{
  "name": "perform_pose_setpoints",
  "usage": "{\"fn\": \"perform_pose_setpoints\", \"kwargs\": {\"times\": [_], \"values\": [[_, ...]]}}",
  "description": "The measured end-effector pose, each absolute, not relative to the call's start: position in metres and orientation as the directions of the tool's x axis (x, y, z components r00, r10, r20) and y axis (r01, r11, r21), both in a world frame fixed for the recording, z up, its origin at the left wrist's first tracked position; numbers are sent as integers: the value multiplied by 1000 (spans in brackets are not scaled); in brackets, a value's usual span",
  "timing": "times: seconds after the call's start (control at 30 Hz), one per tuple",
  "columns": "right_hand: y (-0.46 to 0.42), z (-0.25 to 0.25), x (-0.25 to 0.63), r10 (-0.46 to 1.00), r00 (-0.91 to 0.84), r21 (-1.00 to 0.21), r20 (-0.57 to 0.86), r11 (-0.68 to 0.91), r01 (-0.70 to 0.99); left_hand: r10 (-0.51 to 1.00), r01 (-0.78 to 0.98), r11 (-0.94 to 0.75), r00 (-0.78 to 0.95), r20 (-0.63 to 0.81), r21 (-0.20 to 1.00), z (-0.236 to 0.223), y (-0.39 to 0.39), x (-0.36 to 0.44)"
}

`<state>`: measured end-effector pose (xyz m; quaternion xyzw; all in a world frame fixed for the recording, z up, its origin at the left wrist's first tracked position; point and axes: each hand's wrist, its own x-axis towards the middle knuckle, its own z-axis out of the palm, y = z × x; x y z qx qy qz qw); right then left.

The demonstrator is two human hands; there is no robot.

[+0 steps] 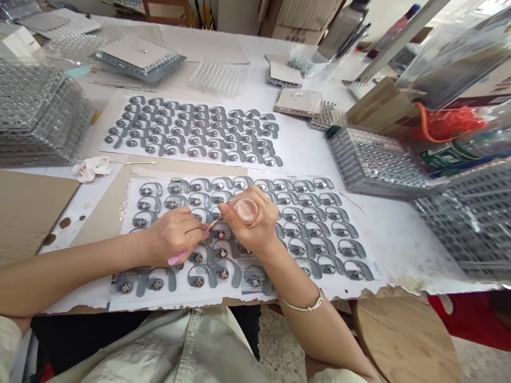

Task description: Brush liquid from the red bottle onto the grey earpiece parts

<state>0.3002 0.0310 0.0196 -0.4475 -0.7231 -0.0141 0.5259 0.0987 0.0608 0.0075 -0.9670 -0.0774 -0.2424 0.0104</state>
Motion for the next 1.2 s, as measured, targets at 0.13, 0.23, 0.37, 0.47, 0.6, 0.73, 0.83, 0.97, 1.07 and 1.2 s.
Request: {"fn": "perform_pose_setpoints", "kwargs": {"times": [0.13, 0.23, 0.37, 0.47, 0.6, 0.73, 0.83, 0.97, 1.07, 1.2], "values": [[31, 19, 300, 631, -34, -456, 775, 596, 661, 146, 153, -988, 868, 475, 25, 8, 62, 98], [29, 20, 301, 616, 7, -465, 787, 587, 662, 161, 152, -987, 863, 478, 58, 10, 63, 97], [29, 20, 303, 620, 42, -495, 784, 582, 645, 198, 159, -980, 861, 468, 123, 11, 64, 97], [29, 21, 304, 640, 17, -501, 768, 584, 638, 214, 160, -975, 854, 474, 153, 12, 63, 97], [29, 21, 302, 639, 10, -499, 769, 590, 635, 215, 159, -975, 850, 480, 155, 13, 63, 97], [29, 20, 302, 656, 14, -499, 755, 560, 662, 207, 151, -977, 851, 482, 152, 12, 64, 97], [30, 20, 302, 642, 3, -475, 766, 563, 676, 212, 152, -975, 847, 488, 159, 11, 64, 97], [31, 20, 302, 614, -9, -455, 789, 594, 664, 218, 162, -974, 852, 476, 156, 11, 64, 97], [30, 21, 301, 627, -7, -467, 779, 588, 661, 223, 171, -974, 857, 466, 152, 12, 64, 98], [29, 22, 302, 632, -20, -460, 775, 585, 668, 232, 166, -970, 845, 482, 175, 15, 65, 98]]}}
